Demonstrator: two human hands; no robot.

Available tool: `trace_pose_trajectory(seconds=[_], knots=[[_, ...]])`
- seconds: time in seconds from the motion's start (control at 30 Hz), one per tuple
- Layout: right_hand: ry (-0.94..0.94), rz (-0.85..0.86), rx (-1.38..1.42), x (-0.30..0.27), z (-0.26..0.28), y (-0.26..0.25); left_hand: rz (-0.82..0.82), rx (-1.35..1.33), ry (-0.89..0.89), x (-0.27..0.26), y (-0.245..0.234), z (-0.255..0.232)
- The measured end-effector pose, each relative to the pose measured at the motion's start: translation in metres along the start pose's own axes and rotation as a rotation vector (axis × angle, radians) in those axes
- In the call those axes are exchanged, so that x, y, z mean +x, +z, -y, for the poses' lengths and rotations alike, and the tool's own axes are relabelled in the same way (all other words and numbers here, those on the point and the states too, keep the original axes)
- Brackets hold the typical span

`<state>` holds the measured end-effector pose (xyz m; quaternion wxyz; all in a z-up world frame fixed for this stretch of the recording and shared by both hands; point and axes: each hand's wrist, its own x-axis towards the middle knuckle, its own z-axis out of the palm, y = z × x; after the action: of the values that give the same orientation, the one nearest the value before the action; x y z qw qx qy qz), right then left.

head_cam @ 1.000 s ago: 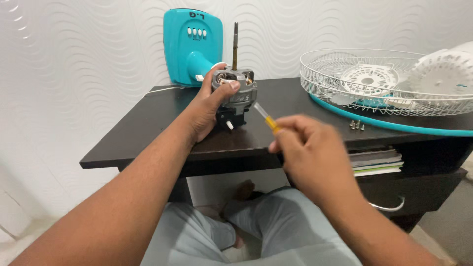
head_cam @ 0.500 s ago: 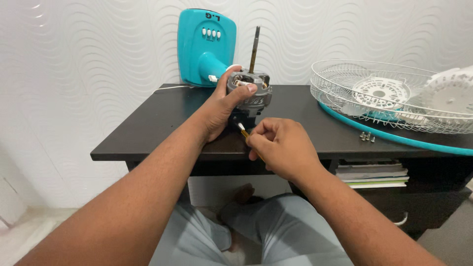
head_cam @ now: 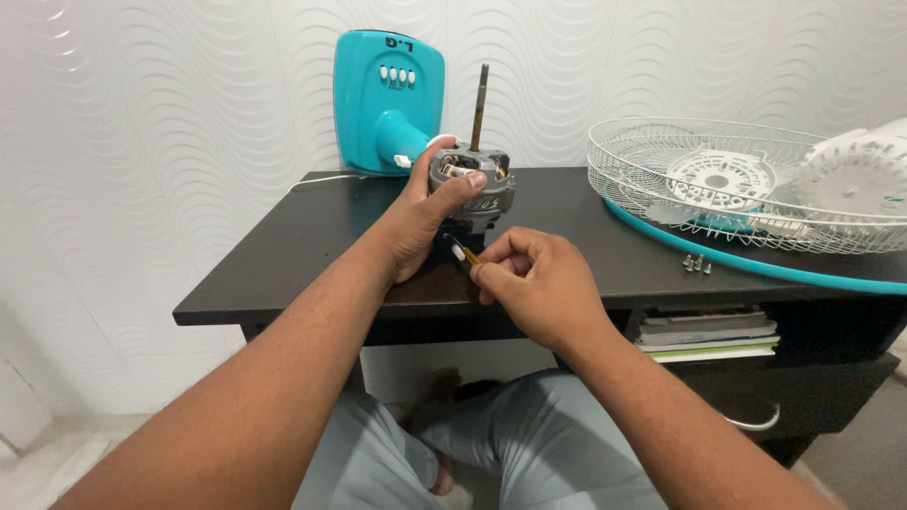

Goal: The person disassembles a table fan motor by removing the outer white plastic housing and then using a screwdriver to loosen screws on the motor casing. The fan cage and base are placed on the desk nearby.

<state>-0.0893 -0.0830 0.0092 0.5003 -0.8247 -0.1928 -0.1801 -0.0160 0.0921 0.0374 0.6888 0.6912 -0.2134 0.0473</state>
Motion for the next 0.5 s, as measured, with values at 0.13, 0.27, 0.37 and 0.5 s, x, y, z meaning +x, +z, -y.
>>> trace_pose_trajectory(seconds=[0.13,0.27,0.37,0.5], knots=[[-0.001,0.028,0.045,-0.003,0.002,-0.018,0.049,-0.068,0.074,0.001,0.016,-0.008],[0.031,0.042,0.058,-0.003,0.012,-0.009,0.048,-0.057,0.085,-0.003,0.004,-0.01],[0.112,0.058,0.092,-0.003,0.015,-0.013,0.048,-0.072,0.072,0.0,0.006,-0.013],[0.077,0.094,0.119,-0.007,0.012,-0.008,0.054,-0.084,0.079,-0.006,0.002,-0.007]])
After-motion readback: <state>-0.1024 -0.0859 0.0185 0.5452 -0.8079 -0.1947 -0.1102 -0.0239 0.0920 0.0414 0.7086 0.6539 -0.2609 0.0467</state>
